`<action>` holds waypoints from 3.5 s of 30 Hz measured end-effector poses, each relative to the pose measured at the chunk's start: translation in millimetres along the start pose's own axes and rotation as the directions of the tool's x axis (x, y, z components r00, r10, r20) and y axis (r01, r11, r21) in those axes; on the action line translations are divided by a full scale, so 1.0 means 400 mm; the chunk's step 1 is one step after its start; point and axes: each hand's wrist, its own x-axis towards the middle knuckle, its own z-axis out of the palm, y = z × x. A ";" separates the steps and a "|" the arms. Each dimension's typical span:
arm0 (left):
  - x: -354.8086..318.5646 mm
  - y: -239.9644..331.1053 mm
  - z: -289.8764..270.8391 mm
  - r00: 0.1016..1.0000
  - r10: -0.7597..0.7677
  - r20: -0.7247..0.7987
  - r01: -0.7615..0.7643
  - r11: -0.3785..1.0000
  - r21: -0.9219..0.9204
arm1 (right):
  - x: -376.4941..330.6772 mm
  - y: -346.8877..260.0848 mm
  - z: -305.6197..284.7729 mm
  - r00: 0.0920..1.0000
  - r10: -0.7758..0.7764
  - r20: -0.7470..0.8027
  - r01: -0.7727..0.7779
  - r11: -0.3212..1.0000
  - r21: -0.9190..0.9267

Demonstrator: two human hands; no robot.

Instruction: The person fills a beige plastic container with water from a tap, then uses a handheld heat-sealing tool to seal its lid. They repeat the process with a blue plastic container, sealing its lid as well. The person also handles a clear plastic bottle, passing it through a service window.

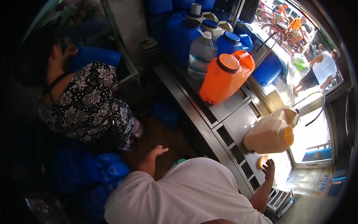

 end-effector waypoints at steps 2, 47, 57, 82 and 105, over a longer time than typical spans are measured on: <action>0.010 0.003 0.017 1.000 0.010 -0.016 -0.009 0.999 0.042 | -0.014 0.023 -0.002 0.989 0.111 0.099 -0.099 0.988 -0.121; 0.081 0.479 0.031 0.864 0.352 0.361 -0.444 0.870 0.214 | -0.125 0.394 0.010 0.960 0.231 0.161 -0.055 0.716 -0.696; -0.248 1.152 0.120 0.539 0.817 0.204 -0.815 0.568 -0.119 | 0.006 0.305 -0.056 0.976 0.149 0.160 -0.052 0.870 -0.490; -0.435 1.581 0.667 0.235 0.961 0.146 -0.939 0.263 -0.219 | 0.877 -0.228 -0.175 0.900 -0.408 0.157 0.368 0.513 -0.776; -0.461 1.577 0.648 0.301 0.948 0.102 -0.952 0.306 -0.029 | 1.283 -0.094 0.006 0.883 -0.410 0.227 0.395 0.912 0.112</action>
